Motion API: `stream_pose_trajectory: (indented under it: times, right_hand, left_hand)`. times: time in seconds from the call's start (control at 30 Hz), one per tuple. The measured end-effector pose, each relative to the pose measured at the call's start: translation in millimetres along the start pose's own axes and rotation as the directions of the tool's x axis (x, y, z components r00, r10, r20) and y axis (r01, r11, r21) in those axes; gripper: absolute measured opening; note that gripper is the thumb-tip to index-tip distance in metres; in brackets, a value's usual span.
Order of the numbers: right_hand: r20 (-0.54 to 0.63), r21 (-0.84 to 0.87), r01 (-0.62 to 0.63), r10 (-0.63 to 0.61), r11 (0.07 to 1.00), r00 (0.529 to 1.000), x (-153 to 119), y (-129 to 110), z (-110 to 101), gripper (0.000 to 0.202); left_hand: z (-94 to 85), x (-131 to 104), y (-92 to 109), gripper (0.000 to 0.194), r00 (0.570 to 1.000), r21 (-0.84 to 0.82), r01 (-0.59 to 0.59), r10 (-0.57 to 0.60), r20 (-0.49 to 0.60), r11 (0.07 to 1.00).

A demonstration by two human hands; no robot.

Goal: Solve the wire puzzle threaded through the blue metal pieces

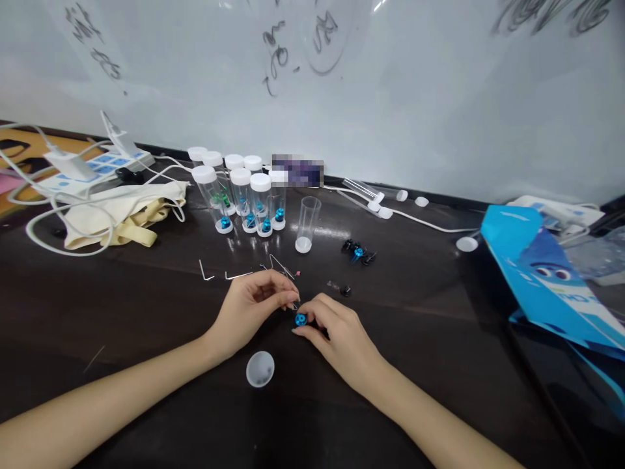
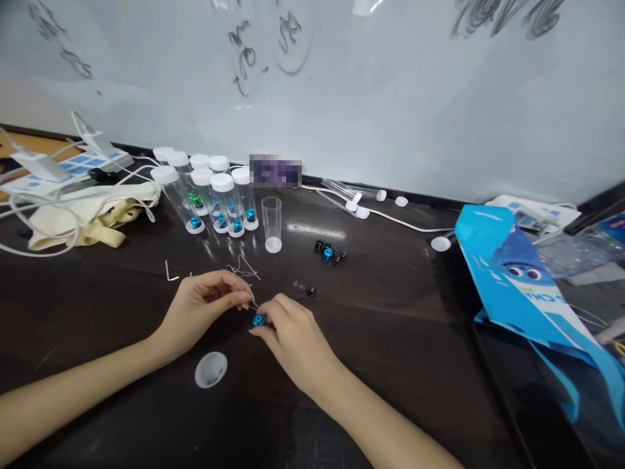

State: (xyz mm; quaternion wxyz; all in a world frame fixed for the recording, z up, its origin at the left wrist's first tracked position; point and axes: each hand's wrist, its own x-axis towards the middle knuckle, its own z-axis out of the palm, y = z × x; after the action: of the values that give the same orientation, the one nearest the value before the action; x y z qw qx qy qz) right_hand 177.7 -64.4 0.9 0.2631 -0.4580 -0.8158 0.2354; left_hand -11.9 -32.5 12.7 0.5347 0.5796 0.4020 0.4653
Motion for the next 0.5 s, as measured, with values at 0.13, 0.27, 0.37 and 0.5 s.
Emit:
stream_pose_trajectory:
  times: [0.13,0.27,0.37,0.5]
  right_hand:
    - [-0.012,0.028,-0.010,0.010,1.000,1.000,-0.2,-1.1,-0.1,0.021]
    - [-0.008,0.046,-0.008,0.008,0.999,1.000,1.4,0.0,-0.8,0.025]
    - [0.000,0.050,-0.004,0.004,0.999,1.000,2.0,1.0,-0.6,0.025]
    - [0.008,0.047,-0.006,0.006,0.999,1.000,1.3,1.4,-0.7,0.025]
  left_hand:
    - [2.3,-4.2,-4.0,0.007,0.993,0.058,-0.059,0.053,0.110,0.997]
    - [0.7,-4.7,-6.9,0.007,0.980,0.152,-0.141,0.115,0.165,0.978]
    - [-1.0,-3.8,-7.3,0.008,0.968,0.213,-0.203,0.163,0.194,0.956]
    - [-1.7,-3.0,-7.6,0.008,0.957,0.257,-0.255,0.205,0.204,0.932]
